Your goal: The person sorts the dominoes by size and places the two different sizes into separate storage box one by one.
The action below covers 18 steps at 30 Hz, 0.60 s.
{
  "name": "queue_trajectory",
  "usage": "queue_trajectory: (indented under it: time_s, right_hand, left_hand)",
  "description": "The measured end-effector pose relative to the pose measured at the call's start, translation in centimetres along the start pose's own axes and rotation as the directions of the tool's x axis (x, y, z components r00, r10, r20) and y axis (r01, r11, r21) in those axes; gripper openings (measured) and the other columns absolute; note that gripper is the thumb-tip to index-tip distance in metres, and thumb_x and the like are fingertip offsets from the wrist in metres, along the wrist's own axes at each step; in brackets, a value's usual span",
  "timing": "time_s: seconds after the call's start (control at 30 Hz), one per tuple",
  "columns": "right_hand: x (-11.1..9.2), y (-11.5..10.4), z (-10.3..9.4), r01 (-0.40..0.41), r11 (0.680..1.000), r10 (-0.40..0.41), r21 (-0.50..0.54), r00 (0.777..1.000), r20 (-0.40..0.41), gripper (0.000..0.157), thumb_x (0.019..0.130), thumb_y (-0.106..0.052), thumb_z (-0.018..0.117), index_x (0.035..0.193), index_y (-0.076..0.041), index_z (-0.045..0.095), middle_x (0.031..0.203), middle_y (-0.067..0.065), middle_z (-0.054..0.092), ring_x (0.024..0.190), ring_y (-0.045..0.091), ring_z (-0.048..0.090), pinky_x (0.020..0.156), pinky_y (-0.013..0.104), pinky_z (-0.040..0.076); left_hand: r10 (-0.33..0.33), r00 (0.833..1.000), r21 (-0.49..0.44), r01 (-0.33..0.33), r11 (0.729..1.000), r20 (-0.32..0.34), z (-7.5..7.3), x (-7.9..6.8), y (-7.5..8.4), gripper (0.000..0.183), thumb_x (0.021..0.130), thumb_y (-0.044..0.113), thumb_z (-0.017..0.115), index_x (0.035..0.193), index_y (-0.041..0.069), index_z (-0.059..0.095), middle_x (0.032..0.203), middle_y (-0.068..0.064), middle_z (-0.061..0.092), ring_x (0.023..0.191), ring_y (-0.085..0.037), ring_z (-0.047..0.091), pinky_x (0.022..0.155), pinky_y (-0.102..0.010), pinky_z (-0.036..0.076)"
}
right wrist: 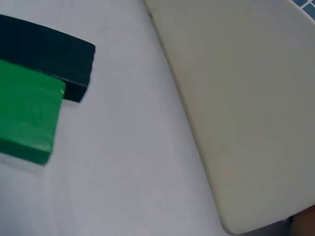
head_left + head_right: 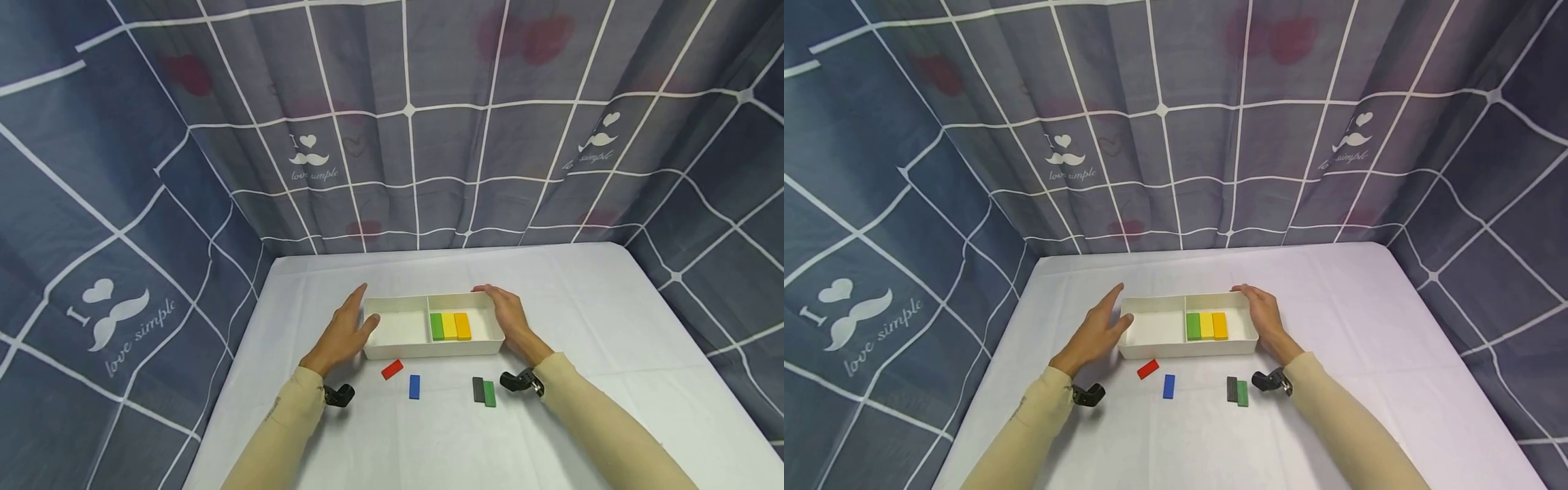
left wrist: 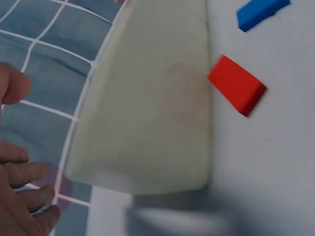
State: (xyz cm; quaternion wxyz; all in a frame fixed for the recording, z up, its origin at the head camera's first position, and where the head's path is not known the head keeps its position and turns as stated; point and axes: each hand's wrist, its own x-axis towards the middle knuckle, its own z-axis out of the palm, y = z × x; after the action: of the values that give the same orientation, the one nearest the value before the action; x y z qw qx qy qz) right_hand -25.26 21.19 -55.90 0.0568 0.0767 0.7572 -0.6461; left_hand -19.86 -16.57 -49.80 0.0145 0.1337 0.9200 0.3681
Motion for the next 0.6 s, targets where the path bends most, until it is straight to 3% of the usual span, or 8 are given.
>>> queue_trajectory:
  time_s: [0.33,0.47,0.6]
  right_hand:
    - [0.2,0.1,0.0,-0.018,1.0,0.018,-0.015,1.0,0.007,0.054,0.119,-0.039,0.037,0.149,-0.005,0.065,0.159,0.019,0.059,0.147,0.034,0.053,0.126,0.05,0.04]
    - [0.3,0.2,0.0,-0.011,1.0,0.011,-0.014,1.0,0.004,0.054,0.119,-0.037,0.037,0.149,-0.003,0.065,0.16,0.02,0.058,0.147,0.035,0.054,0.126,0.05,0.04]
    - [0.4,0.3,0.0,-0.016,1.0,0.016,-0.017,1.0,-0.005,0.054,0.118,-0.037,0.037,0.15,-0.003,0.065,0.158,0.021,0.059,0.144,0.036,0.056,0.123,0.049,0.043]
  left_hand:
    - [0.174,0.983,0.101,-0.179,0.979,0.063,-1.7,-0.2,3.9,0.089,0.103,0.039,0.073,0.173,0.007,0.03,0.178,-0.012,0.036,0.163,-0.033,0.04,0.131,-0.056,0.034]
    - [0.271,0.96,0.093,-0.277,0.956,0.078,-2.0,-0.3,5.5,0.087,0.1,0.034,0.078,0.17,0.004,0.036,0.173,-0.015,0.043,0.159,-0.033,0.046,0.129,-0.052,0.038]
    - [0.374,0.923,0.105,-0.383,0.918,0.093,-2.0,-0.2,7.1,0.082,0.097,0.029,0.082,0.165,0.0,0.045,0.166,-0.018,0.053,0.153,-0.033,0.054,0.126,-0.048,0.044]
